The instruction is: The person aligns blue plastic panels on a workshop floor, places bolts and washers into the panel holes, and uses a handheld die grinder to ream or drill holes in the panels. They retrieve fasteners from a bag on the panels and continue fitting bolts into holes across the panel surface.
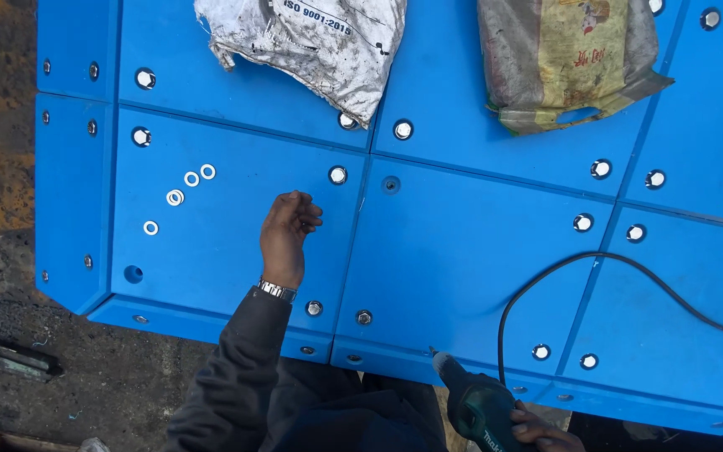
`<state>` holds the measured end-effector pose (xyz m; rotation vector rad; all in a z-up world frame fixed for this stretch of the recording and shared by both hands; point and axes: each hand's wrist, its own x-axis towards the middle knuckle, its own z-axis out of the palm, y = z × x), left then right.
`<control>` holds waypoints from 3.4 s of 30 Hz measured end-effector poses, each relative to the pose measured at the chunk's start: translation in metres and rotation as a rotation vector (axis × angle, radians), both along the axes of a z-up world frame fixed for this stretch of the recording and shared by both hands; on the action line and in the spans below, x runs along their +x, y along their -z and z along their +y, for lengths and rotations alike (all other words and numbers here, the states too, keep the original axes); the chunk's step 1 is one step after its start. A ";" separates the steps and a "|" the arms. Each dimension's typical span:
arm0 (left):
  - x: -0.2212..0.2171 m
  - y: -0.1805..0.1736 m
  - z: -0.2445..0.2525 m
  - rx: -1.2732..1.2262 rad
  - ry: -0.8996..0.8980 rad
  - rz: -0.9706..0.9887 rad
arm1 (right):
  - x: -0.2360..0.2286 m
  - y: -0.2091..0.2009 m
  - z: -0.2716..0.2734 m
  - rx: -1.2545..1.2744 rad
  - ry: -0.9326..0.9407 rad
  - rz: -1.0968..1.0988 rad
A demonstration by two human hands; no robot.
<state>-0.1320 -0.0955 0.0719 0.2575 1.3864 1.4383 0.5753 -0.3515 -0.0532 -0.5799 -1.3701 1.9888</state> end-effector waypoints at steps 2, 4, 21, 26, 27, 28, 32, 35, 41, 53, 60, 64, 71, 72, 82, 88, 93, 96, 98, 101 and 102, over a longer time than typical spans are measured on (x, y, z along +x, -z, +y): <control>0.006 0.003 -0.047 -0.117 0.024 0.036 | -0.063 -0.066 0.051 0.025 0.009 -0.034; 0.016 0.006 -0.095 -0.223 0.056 0.068 | -0.109 -0.117 0.073 0.061 0.025 -0.071; -0.140 -0.059 -0.214 -0.211 0.185 -0.969 | -0.715 -0.323 0.074 0.344 0.317 -0.602; -0.204 -0.029 -0.243 -0.100 -0.143 -1.105 | -0.809 -0.313 0.051 0.402 0.152 -0.593; -0.214 -0.029 -0.248 -0.061 -0.170 -1.112 | -0.825 -0.314 0.045 0.439 0.133 -0.633; -0.218 -0.028 -0.256 -0.072 -0.174 -1.129 | -0.828 -0.313 0.039 0.431 0.127 -0.651; -0.252 -0.011 -0.255 -0.086 -0.125 -1.129 | -0.855 -0.296 0.048 0.467 -0.010 -0.592; -0.253 0.013 -0.273 -0.231 -0.001 -0.939 | -0.859 -0.297 0.047 0.441 -0.068 -0.613; -0.284 0.061 -0.289 -0.420 0.094 0.378 | -0.861 -0.292 0.055 0.423 -0.084 -0.632; -0.287 0.070 -0.291 -0.383 0.177 0.679 | -0.872 -0.290 0.066 0.399 -0.102 -0.653; -0.309 0.057 -0.287 -0.327 0.191 0.631 | -0.877 -0.282 0.071 0.406 -0.122 -0.636; -0.278 0.052 -0.302 -0.405 0.111 0.556 | -0.879 -0.277 0.072 0.409 -0.138 -0.655; -0.285 0.010 -0.270 -0.279 -0.158 -0.981 | -0.885 -0.267 0.071 0.413 -0.169 -0.676; -0.290 0.005 -0.261 -0.247 -0.146 -1.081 | -0.885 -0.266 0.072 0.422 -0.181 -0.692; -0.281 0.032 -0.255 -0.310 -0.203 -1.159 | -0.892 -0.260 0.075 0.344 -0.187 -0.713; -0.278 0.037 -0.253 -0.326 -0.231 -1.161 | -0.884 -0.254 0.075 0.345 -0.227 -0.760; -0.281 0.036 -0.253 -0.393 -0.240 -1.178 | -0.892 -0.253 0.076 0.360 -0.271 -0.761; -0.280 0.037 -0.255 -0.405 -0.241 -1.178 | -0.887 -0.253 0.072 0.343 -0.273 -0.797; -0.282 0.033 -0.252 -0.416 -0.240 -1.183 | -0.887 -0.255 0.073 0.338 -0.261 -0.797; -0.284 0.028 -0.249 -0.442 -0.246 -1.176 | -0.885 -0.254 0.072 0.326 -0.225 -0.800; -0.284 0.027 -0.247 -0.458 -0.245 -1.169 | -0.884 -0.254 0.071 0.320 -0.193 -0.811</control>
